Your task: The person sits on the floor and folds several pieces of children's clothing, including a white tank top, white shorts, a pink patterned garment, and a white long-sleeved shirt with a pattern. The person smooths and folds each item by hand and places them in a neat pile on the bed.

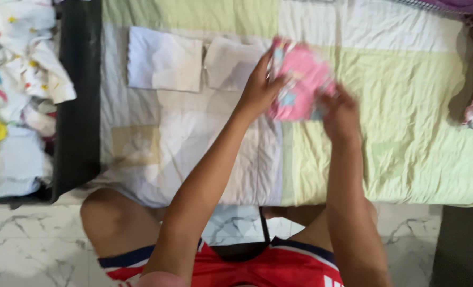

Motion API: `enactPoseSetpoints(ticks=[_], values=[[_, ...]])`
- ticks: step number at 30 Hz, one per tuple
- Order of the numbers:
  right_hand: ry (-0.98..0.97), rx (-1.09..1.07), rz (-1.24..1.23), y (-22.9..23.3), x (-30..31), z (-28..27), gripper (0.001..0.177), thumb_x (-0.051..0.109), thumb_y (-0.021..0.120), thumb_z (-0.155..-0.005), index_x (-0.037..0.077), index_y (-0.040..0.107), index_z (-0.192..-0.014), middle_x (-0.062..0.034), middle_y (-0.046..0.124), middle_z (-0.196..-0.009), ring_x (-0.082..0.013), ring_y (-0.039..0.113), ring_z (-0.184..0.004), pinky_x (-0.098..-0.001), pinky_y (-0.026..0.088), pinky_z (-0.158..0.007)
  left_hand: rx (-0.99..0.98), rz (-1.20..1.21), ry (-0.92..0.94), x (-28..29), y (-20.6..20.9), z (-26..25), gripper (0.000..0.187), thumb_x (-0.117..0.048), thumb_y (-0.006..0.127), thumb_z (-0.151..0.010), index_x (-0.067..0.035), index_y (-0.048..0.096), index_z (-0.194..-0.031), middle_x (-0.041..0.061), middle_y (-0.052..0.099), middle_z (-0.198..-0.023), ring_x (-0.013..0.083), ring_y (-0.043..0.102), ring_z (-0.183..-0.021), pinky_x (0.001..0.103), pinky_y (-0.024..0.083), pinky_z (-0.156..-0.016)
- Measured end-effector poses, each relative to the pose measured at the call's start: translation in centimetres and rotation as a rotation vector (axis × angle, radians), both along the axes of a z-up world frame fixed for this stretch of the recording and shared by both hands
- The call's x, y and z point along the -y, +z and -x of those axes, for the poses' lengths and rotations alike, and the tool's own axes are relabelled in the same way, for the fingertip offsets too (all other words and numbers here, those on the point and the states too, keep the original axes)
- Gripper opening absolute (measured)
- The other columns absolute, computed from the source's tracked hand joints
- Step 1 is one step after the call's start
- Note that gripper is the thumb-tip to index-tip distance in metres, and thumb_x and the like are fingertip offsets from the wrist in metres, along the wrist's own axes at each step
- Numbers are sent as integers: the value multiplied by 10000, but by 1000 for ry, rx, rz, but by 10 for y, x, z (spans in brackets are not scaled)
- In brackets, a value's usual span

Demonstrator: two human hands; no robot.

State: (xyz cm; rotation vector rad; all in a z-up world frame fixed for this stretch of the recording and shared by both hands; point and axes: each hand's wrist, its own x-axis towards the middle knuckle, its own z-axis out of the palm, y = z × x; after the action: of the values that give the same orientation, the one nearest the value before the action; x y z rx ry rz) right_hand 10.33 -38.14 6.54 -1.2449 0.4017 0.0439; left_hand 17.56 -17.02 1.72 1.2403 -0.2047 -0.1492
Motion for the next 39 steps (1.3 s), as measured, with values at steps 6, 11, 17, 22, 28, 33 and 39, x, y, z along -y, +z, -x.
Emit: enactPoseSetpoints(ticks=[6,11,17,22,28,33,39], values=[[-78,-230,165,-36,33,-72,297,67,677,-878,-5,654,-1166,-117,728,-1002,-253,703,-776,-438,668,-670,-166,-567,175,35,-27,-27,667,-208,837,-802,-70,499,-1361,191,695,-1171,306,716,-1009,383,590,-804],[-240,-353,146,-101,30,-56,290,42,702,-878,-70,662,-1142,-155,741,-909,-265,726,-719,-363,606,-602,-252,-730,268,40,-62,15,342,-208,754,-822,-131,690,-1150,111,773,-836,292,765,-813,410,586,-766],[-268,-289,181,-92,24,-47,215,66,668,-921,-68,647,-1087,-169,744,-844,-232,724,-675,-332,582,-562,-240,-838,334,58,-39,16,164,-256,784,-856,-114,733,-921,93,771,-806,316,737,-807,441,556,-735],[-201,-329,248,-96,19,-35,196,44,674,-909,-81,652,-1059,-169,732,-809,-221,721,-648,-318,570,-538,-208,-799,485,45,-50,46,132,-197,810,-819,-102,751,-889,106,768,-811,286,747,-763,406,573,-698],[-260,-295,241,-130,23,-17,209,52,683,-906,-77,633,-1063,-178,735,-830,-237,734,-656,-355,610,-584,-97,-528,456,41,-85,57,277,-34,698,-845,-85,731,-1116,76,772,-870,181,770,-768,308,604,-687],[-339,-187,98,-135,32,5,419,9,706,-840,38,500,-1204,-176,715,-869,-283,721,-709,-396,653,-631,-132,-544,484,44,-111,68,258,-134,787,-841,-88,712,-1083,93,760,-903,224,743,-808,360,590,-739],[431,-36,806,-110,-52,162,257,147,441,-991,13,657,-1026,-105,737,-847,-198,720,-740,-314,581,-671,-524,72,31,-73,-140,183,167,-52,675,-939,-21,673,-1102,85,705,-840,185,690,-692,341,556,-549]])
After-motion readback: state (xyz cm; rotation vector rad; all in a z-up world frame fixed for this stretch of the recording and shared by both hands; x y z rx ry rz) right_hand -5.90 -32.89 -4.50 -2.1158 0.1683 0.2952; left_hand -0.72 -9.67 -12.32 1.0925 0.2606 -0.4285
